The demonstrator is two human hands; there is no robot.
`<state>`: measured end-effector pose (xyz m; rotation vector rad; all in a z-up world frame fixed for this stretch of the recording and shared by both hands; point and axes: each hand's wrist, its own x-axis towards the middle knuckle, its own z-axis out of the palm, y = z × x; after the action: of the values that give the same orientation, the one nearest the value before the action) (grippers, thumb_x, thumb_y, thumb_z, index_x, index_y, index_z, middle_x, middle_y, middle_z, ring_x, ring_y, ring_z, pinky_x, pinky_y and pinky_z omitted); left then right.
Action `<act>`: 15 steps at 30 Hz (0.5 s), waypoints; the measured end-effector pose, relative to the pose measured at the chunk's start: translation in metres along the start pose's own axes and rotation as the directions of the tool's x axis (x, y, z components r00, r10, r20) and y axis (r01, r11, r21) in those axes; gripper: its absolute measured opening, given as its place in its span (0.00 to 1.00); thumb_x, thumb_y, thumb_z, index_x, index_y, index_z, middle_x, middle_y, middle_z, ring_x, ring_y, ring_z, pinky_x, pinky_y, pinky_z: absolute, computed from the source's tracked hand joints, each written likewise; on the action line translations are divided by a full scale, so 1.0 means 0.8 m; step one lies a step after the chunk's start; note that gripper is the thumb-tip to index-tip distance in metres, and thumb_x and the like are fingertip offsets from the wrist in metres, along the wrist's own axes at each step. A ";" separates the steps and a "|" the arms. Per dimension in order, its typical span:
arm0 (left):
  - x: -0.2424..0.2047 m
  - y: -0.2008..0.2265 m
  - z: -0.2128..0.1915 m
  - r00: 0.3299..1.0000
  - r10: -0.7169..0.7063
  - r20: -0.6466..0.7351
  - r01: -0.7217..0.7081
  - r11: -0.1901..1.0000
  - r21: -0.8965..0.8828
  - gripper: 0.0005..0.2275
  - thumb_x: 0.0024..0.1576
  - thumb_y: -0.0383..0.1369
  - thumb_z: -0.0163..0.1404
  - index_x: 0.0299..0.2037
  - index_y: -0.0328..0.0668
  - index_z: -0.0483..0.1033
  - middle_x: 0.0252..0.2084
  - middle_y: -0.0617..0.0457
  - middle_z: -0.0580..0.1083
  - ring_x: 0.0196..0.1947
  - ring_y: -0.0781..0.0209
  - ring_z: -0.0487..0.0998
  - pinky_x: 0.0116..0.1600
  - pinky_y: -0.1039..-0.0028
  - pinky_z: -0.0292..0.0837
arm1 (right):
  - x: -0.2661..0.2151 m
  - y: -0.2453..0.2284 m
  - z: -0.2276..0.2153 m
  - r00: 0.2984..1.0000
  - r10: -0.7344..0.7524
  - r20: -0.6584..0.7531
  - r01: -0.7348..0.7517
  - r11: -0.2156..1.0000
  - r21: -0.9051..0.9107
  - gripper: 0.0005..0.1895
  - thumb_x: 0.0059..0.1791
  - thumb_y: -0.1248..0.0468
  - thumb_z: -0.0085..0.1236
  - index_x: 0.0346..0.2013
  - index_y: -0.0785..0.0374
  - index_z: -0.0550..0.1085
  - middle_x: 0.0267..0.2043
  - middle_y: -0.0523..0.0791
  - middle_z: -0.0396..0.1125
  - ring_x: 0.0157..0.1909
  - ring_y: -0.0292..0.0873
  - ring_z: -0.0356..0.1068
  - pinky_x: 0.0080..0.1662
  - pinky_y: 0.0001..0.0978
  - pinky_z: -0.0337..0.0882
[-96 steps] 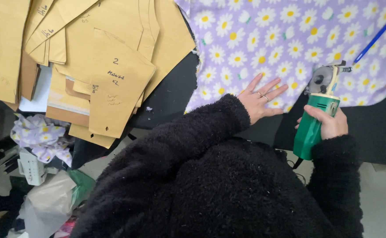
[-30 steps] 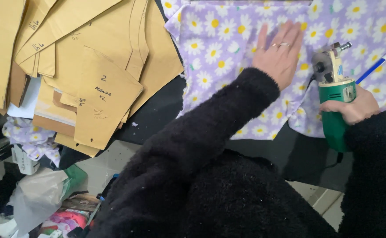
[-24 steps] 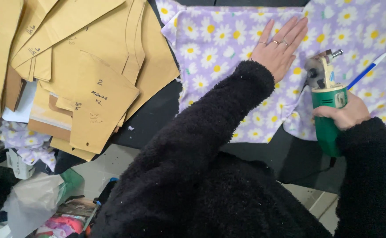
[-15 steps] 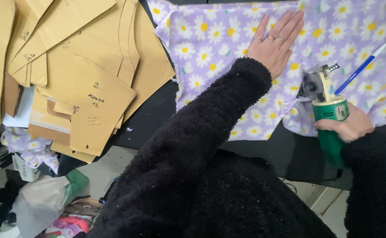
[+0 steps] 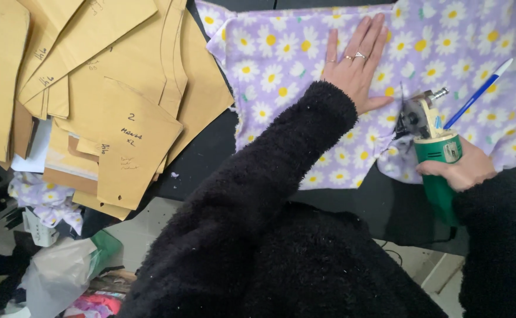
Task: Arranging patterns on fabric and cutting it with an electric cutter.
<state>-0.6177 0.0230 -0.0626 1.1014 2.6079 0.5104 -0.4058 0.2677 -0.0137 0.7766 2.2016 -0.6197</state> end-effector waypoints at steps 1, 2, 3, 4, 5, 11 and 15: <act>-0.003 0.000 -0.003 0.998 -0.047 0.033 0.046 0.998 0.033 0.56 0.50 0.70 0.51 0.79 0.36 0.41 0.81 0.45 0.38 0.82 0.51 0.34 0.80 0.32 0.29 | 0.004 -0.001 -0.001 1.000 -0.002 -0.013 0.002 1.000 -0.023 0.40 0.33 0.51 0.73 0.58 0.60 0.73 0.48 0.51 0.75 0.50 0.52 0.74 0.55 0.43 0.70; -0.006 0.001 -0.005 0.994 -0.094 0.063 0.090 0.994 0.066 0.59 0.48 0.72 0.50 0.79 0.35 0.39 0.82 0.44 0.36 0.82 0.50 0.33 0.79 0.32 0.28 | 0.008 -0.002 -0.004 1.000 -0.004 -0.028 0.003 0.999 -0.048 0.40 0.34 0.51 0.73 0.58 0.60 0.73 0.49 0.51 0.74 0.50 0.53 0.74 0.55 0.43 0.71; -0.004 0.000 0.000 0.994 -0.094 0.064 0.090 0.994 0.067 0.59 0.48 0.72 0.50 0.79 0.35 0.39 0.82 0.44 0.36 0.82 0.50 0.33 0.79 0.32 0.28 | 0.011 -0.007 -0.006 1.000 -0.004 -0.027 0.003 0.999 -0.047 0.40 0.34 0.51 0.73 0.58 0.60 0.73 0.49 0.51 0.74 0.50 0.53 0.74 0.55 0.43 0.71; -0.003 -0.002 0.005 0.993 -0.100 0.069 0.095 0.993 0.070 0.60 0.47 0.74 0.49 0.79 0.35 0.38 0.82 0.45 0.36 0.82 0.51 0.32 0.80 0.31 0.27 | 0.015 -0.013 -0.010 1.000 0.011 -0.025 -0.013 0.996 -0.094 0.41 0.34 0.51 0.74 0.59 0.60 0.73 0.49 0.52 0.74 0.50 0.53 0.74 0.54 0.44 0.71; -0.002 -0.003 0.010 0.992 -0.105 0.074 0.100 0.992 0.074 0.61 0.47 0.75 0.48 0.79 0.35 0.37 0.82 0.45 0.35 0.82 0.51 0.31 0.80 0.31 0.27 | 0.018 -0.019 -0.013 0.999 0.026 -0.023 -0.029 0.990 -0.140 0.42 0.34 0.51 0.75 0.60 0.60 0.72 0.50 0.52 0.74 0.50 0.53 0.74 0.53 0.44 0.71; -0.005 -0.005 0.009 0.994 -0.090 0.053 0.087 0.994 0.061 0.61 0.47 0.75 0.47 0.80 0.36 0.37 0.82 0.46 0.35 0.82 0.52 0.31 0.80 0.31 0.26 | 0.026 -0.031 -0.029 0.998 -0.064 0.027 0.064 0.998 -0.013 0.35 0.35 0.54 0.71 0.56 0.58 0.77 0.49 0.48 0.76 0.50 0.48 0.75 0.55 0.41 0.72; -0.008 -0.005 0.003 0.994 -0.093 0.055 0.089 0.994 0.065 0.61 0.48 0.75 0.47 0.80 0.35 0.37 0.82 0.46 0.36 0.82 0.52 0.32 0.80 0.31 0.26 | 0.038 -0.038 -0.036 0.999 -0.043 0.029 0.044 0.999 -0.031 0.36 0.34 0.55 0.73 0.56 0.59 0.76 0.48 0.48 0.76 0.49 0.49 0.76 0.54 0.41 0.72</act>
<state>-0.6150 0.0166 -0.0660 0.9947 2.6257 0.3739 -0.4568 0.2749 -0.0120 0.7006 2.2024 -0.6121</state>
